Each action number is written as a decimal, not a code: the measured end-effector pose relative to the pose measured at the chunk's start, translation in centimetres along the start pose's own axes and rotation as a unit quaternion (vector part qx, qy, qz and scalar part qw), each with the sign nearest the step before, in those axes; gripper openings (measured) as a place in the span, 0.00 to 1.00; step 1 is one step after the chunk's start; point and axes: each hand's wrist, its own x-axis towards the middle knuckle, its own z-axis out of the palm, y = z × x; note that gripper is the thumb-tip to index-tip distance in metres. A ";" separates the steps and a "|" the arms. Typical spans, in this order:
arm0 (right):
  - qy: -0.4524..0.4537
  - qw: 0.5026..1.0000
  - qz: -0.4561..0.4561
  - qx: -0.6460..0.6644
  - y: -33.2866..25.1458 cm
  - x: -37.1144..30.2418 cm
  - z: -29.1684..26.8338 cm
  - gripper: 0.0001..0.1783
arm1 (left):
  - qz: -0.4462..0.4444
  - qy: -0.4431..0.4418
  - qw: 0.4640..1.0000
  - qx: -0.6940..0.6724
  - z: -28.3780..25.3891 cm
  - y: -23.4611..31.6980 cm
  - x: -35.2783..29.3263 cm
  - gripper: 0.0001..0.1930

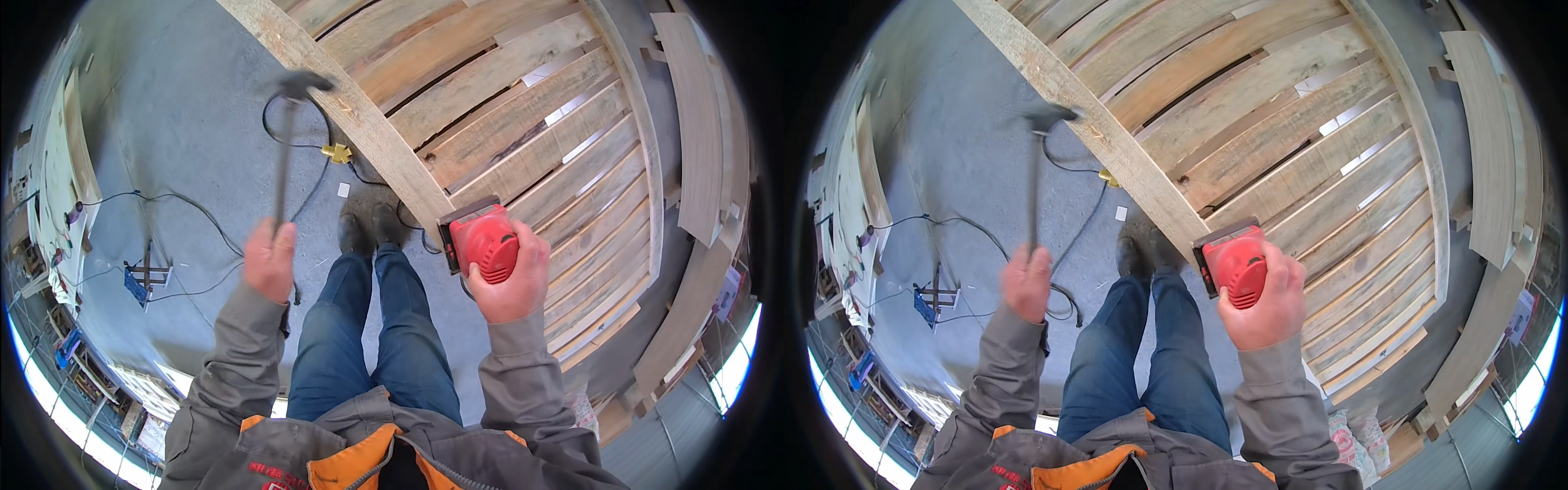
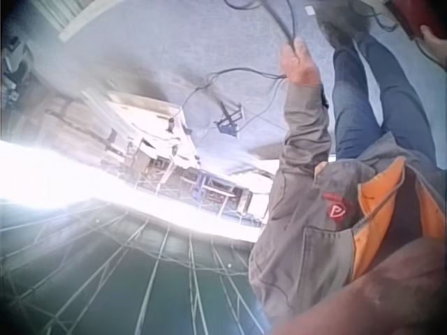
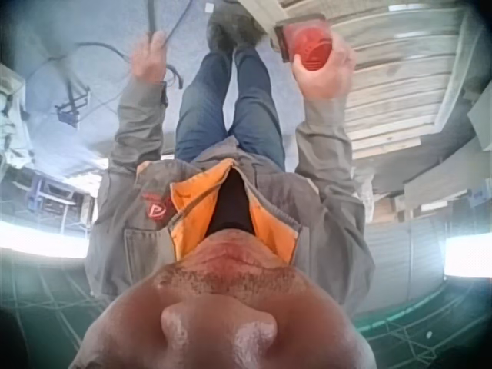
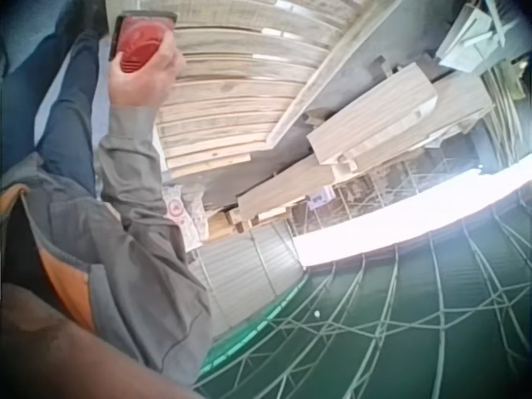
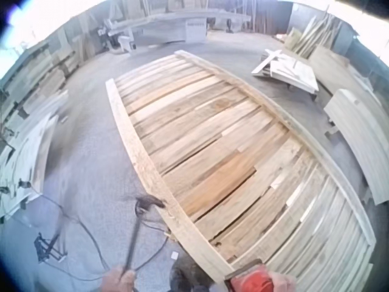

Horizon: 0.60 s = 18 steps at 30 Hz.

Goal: The person uses a red electric sander to smooth the surface of a wooden pallet. They move the sander along the slats and edges, occasionally repositioning the pallet with a hammer to access different areas. The task continues with consistent sanding motions across the wood surface.

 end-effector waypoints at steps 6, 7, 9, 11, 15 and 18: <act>-0.001 1.000 0.001 -0.007 0.1 -0.1 -0.3 0.46 | 0.008 -0.074 0.993 0.096 0.9 -1.2 -2.6 0.15; 0.003 1.000 0.001 -0.002 0.1 0.0 -0.3 0.46 | 0.043 -0.049 0.993 0.096 0.5 -0.5 -2.2 0.15; 0.010 1.000 0.000 0.004 0.1 0.3 0.0 0.46 | -0.009 -0.008 1.000 -0.011 -0.3 -0.4 -0.9 0.15; 0.009 1.000 -0.004 0.004 0.1 0.6 -0.1 0.46 | -0.045 0.019 0.995 -0.086 -0.4 -0.1 -0.3 0.15; -0.008 1.000 -0.003 -0.003 0.0 0.7 -0.3 0.46 | 0.072 -0.040 0.980 0.184 2.0 -1.8 -1.2 0.14; -0.012 1.000 0.001 -0.002 0.0 0.2 -0.5 0.46 | 0.046 -0.047 0.993 0.094 2.0 -0.7 -1.9 0.14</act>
